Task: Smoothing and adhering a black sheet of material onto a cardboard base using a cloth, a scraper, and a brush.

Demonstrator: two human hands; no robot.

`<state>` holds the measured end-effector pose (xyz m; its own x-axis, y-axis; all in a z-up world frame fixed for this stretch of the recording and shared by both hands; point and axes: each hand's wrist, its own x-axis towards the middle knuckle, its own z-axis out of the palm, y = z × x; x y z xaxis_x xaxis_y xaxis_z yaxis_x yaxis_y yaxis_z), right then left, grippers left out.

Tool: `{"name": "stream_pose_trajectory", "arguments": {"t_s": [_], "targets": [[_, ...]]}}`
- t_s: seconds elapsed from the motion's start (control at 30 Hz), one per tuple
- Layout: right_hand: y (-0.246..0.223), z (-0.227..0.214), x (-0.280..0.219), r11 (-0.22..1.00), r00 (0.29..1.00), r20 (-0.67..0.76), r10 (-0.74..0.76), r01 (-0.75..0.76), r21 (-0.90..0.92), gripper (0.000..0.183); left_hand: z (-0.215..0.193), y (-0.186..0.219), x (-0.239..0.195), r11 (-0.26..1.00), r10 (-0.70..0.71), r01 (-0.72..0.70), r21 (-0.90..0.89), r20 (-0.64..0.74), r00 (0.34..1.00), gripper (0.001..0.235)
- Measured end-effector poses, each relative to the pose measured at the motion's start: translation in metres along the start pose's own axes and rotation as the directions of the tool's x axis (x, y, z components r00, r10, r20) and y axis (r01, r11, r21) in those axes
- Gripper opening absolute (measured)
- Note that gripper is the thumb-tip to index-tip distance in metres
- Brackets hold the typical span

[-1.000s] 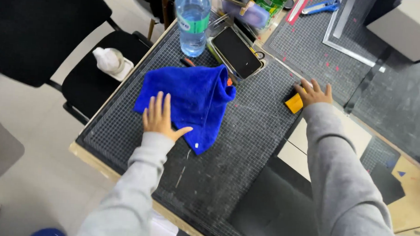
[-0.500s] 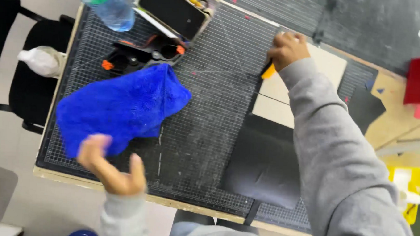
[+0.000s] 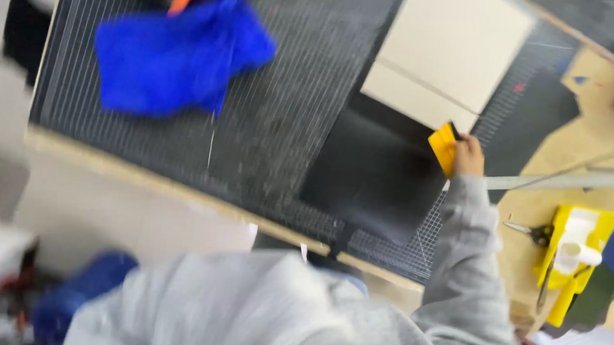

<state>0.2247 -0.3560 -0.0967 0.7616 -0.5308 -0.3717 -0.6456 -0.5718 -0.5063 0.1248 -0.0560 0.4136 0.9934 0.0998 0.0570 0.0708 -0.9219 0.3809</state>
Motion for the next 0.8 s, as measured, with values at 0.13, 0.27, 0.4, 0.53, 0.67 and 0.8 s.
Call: {"name": "stream_pose_trajectory", "arguments": {"t_s": [0.13, 0.27, 0.4, 0.53, 0.67, 0.8], "targets": [[-0.096, -0.018, -0.162, 0.978, 0.979, 0.022, -0.202, 0.202, -0.047, 0.077, 0.075, -0.087, 0.064, 0.965, 0.226, -0.194, -0.174, 0.188, 0.956, 0.049], [-0.068, 0.02, -0.206, 0.821, 0.856, -0.106, -0.505, 0.439, -0.366, 0.063, 0.172, -0.181, 0.087, 0.854, 0.475, -0.367, -0.367, 0.268, 0.838, 0.072], [-0.079, 0.04, -0.209, 0.699, 0.69, -0.225, -0.688, 0.547, -0.461, 0.059, 0.277, -0.26, 0.043, 0.948, 0.293, -0.294, -0.122, 0.692, 0.659, 0.12], [-0.114, 0.057, -0.135, 0.698, 0.65, -0.3, -0.698, 0.528, -0.483, 0.065, 0.294, -0.266, 0.032, 0.943, 0.212, -0.334, 0.017, 0.742, 0.636, 0.131], [-0.135, 0.051, -0.186, 0.616, 0.586, -0.227, -0.778, 0.641, -0.459, 0.053, 0.301, -0.271, 0.02, 0.932, 0.226, -0.361, 0.035, 0.723, 0.653, 0.133], [-0.074, 0.074, -0.271, 0.56, 0.573, -0.087, -0.815, 0.738, -0.377, 0.049, 0.305, -0.276, 0.022, 0.919, 0.267, -0.394, 0.023, 0.698, 0.664, 0.135]]}}
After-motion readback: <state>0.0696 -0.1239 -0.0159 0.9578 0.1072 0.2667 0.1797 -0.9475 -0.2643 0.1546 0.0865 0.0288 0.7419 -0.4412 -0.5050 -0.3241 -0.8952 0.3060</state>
